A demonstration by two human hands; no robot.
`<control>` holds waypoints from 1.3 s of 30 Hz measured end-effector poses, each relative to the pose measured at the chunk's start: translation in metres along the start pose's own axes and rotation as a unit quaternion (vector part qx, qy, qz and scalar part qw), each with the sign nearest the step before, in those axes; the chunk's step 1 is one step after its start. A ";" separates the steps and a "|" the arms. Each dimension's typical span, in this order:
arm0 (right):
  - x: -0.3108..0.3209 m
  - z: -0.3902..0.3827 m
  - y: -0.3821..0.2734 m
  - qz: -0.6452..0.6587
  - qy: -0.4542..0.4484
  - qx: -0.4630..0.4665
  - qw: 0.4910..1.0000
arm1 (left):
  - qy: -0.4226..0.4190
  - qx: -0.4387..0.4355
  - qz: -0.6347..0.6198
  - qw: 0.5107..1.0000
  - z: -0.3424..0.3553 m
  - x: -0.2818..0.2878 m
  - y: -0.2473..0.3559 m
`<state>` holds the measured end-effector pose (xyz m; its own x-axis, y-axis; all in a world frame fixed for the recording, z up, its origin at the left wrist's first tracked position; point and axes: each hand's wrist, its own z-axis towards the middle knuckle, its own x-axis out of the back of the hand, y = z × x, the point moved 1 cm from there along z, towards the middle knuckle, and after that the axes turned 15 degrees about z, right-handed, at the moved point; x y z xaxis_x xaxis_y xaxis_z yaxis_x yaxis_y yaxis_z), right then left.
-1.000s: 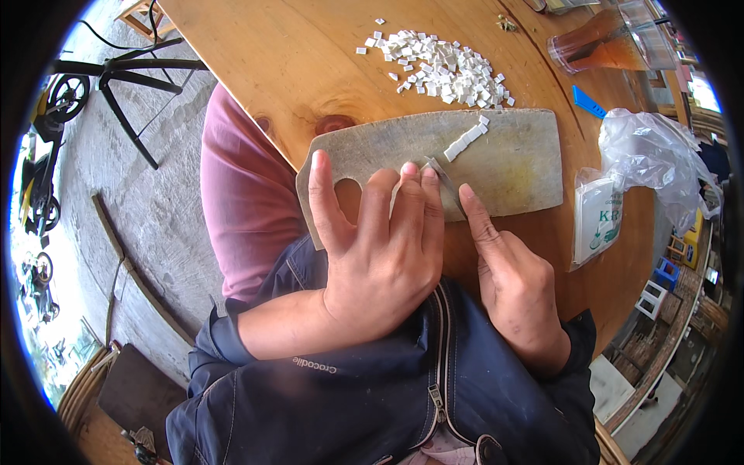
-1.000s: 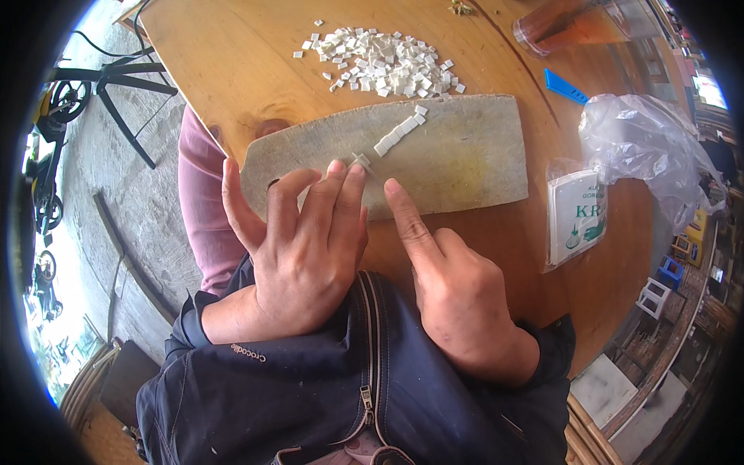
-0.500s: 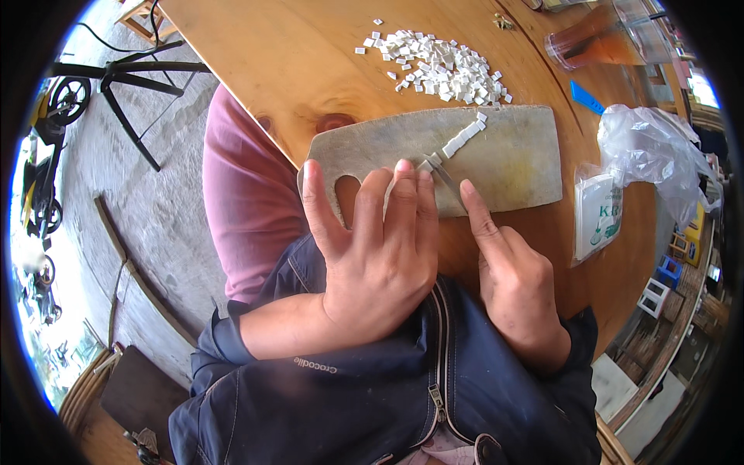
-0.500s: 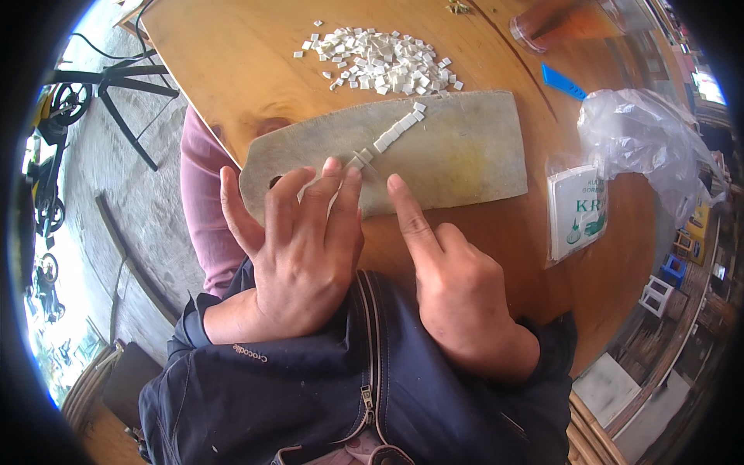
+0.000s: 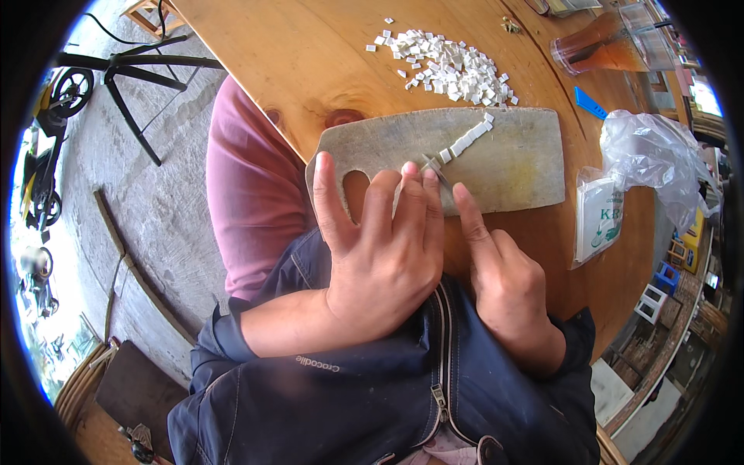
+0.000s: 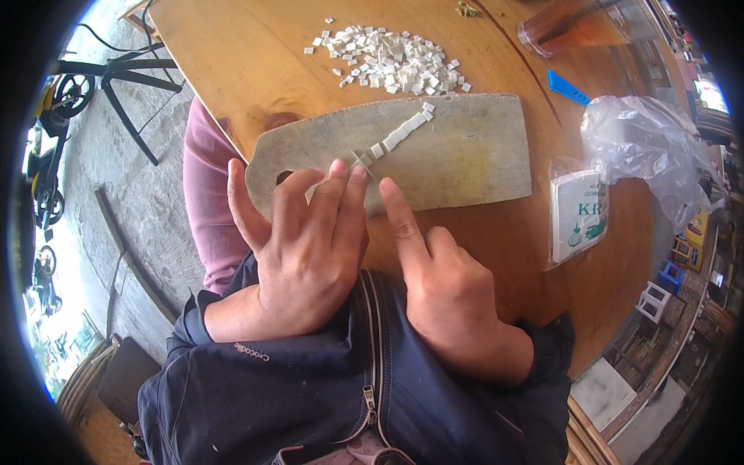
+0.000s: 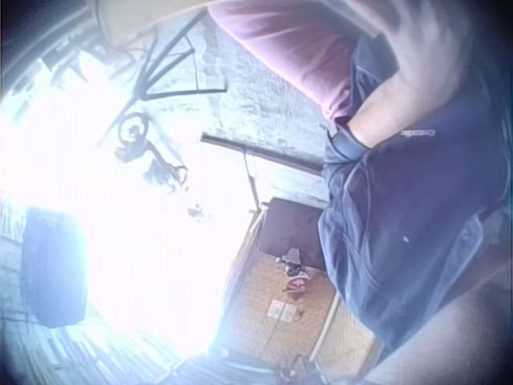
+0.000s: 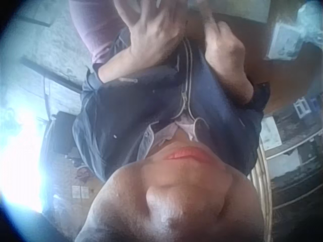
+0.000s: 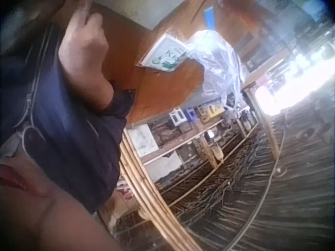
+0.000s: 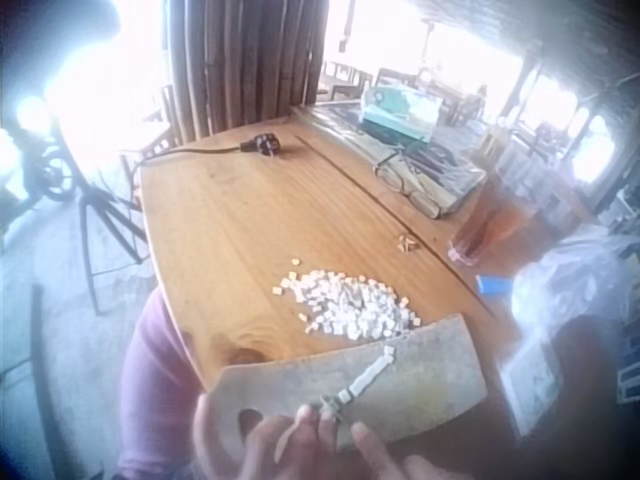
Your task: The person uses a small knife to cut a white rectangular block into small cubes on a cutting board. They repeatedly slice the material, gather the cubes, and continue cutting additional pieces from a plastic bag.
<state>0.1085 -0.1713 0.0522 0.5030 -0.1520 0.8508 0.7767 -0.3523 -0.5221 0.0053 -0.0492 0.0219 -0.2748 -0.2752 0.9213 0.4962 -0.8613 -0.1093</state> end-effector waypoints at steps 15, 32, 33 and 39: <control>0.008 -0.001 0.005 0.090 -0.010 0.009 0.996 | -0.012 0.020 -0.004 1.000 -0.005 0.004 -0.002; 0.006 -0.004 0.005 0.040 -0.009 0.006 0.999 | -0.023 0.019 -0.025 0.999 -0.012 0.005 -0.005; 0.006 -0.005 0.006 0.055 -0.013 0.011 0.998 | -0.026 0.019 -0.024 0.999 -0.014 0.005 -0.006; 0.006 -0.005 -0.001 0.063 -0.021 0.017 0.998 | -0.025 0.016 -0.030 0.999 -0.015 0.005 -0.006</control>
<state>0.1088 -0.1766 0.0578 0.6121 -0.1550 0.7754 0.7180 -0.3019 -0.6271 -0.0115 -0.0513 0.0213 -0.2635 -0.2018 0.9433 0.5072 -0.8608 -0.0425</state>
